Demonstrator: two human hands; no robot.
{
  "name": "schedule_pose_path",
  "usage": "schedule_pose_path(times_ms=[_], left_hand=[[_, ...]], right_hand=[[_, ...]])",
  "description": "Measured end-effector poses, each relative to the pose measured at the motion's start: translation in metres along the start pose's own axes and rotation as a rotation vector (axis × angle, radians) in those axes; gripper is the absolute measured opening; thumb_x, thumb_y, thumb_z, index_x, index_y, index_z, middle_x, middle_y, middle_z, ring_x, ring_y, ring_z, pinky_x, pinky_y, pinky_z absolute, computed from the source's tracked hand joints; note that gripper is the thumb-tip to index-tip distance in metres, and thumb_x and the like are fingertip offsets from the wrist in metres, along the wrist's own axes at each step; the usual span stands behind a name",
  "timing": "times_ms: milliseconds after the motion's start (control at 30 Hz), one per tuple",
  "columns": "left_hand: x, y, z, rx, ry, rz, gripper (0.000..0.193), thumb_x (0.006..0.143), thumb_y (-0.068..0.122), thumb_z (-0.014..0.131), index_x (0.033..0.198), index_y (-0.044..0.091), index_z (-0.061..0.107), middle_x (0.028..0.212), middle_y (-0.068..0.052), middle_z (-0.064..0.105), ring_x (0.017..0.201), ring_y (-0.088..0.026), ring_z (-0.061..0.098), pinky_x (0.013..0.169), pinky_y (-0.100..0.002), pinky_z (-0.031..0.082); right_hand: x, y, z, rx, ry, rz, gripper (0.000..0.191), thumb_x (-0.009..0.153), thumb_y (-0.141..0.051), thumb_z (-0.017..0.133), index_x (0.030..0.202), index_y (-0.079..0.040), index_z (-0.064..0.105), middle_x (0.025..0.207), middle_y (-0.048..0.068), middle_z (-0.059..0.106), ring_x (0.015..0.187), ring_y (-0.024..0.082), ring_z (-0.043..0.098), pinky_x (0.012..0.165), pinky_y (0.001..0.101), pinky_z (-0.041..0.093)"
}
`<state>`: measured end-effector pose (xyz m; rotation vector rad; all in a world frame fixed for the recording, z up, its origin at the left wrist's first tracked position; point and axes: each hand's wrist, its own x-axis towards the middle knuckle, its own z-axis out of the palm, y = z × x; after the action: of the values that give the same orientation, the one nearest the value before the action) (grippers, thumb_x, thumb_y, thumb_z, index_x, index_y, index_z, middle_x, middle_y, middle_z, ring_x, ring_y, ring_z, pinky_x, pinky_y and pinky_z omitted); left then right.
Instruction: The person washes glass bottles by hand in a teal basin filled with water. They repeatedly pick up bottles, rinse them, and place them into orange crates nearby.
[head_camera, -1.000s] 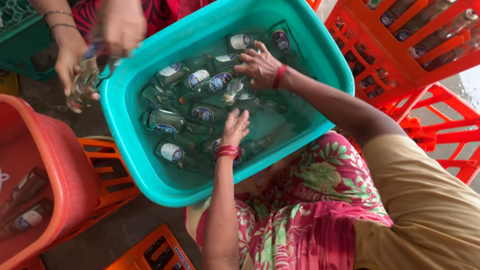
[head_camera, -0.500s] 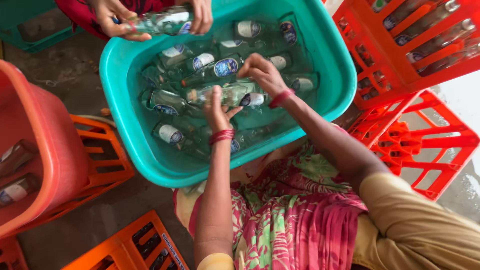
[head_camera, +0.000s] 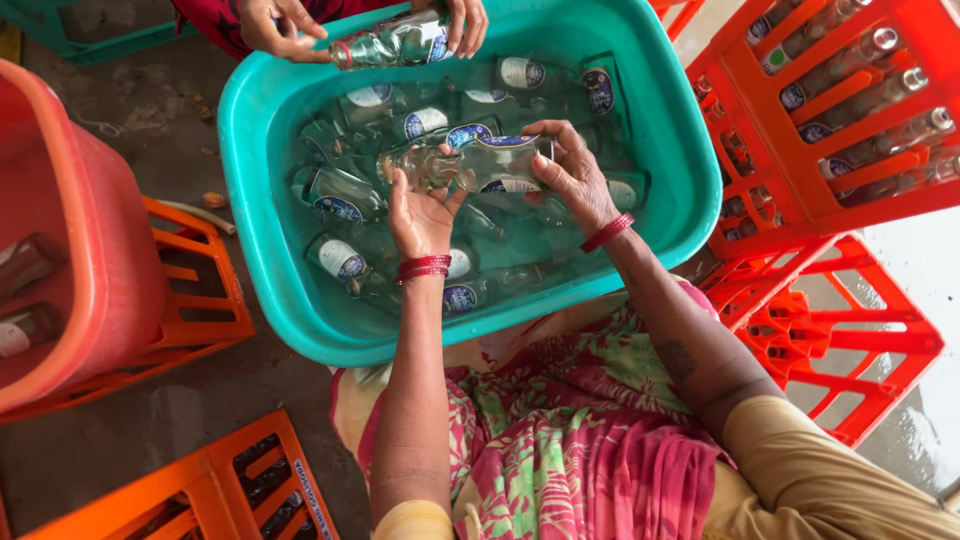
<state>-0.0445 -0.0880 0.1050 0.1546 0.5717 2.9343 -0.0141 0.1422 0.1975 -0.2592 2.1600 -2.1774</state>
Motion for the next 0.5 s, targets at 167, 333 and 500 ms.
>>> schedule_pose_path(times_ms=[167,333,500], left_hand=[[0.007,-0.008,-0.017,-0.014,0.065,-0.003,0.051,0.106,0.041,0.057,0.146,0.009,0.054,0.143,-0.010,0.063,0.125,-0.024,0.065,0.104,-0.046,0.056],[0.011,-0.012,-0.023,0.055,0.108,0.029,0.053,0.105,0.039,0.062,0.145,0.005,0.054,0.137,-0.012,0.065,0.121,-0.025,0.066,0.102,-0.048,0.058],[0.005,-0.010,-0.012,0.104,0.096,0.045,0.056,0.104,0.033,0.064,0.151,0.007,0.048,0.138,-0.010,0.064,0.124,-0.023,0.066,0.105,-0.047,0.057]], right_hand=[[-0.001,0.002,0.002,0.034,0.046,-0.060,0.061,0.100,-0.044,0.068,0.144,-0.008,0.047,0.119,0.005,0.064,0.105,0.011,0.065,0.075,0.0262,0.060],[-0.004,-0.004,0.002,0.020,0.081,-0.096,0.060,0.101,-0.043,0.068,0.144,-0.007,0.048,0.117,0.005,0.065,0.101,0.010,0.065,0.075,0.0254,0.059],[-0.008,-0.004,-0.003,0.003,0.090,-0.101,0.061,0.101,-0.043,0.069,0.144,-0.005,0.049,0.118,0.004,0.061,0.104,0.008,0.061,0.080,0.0242,0.057]])
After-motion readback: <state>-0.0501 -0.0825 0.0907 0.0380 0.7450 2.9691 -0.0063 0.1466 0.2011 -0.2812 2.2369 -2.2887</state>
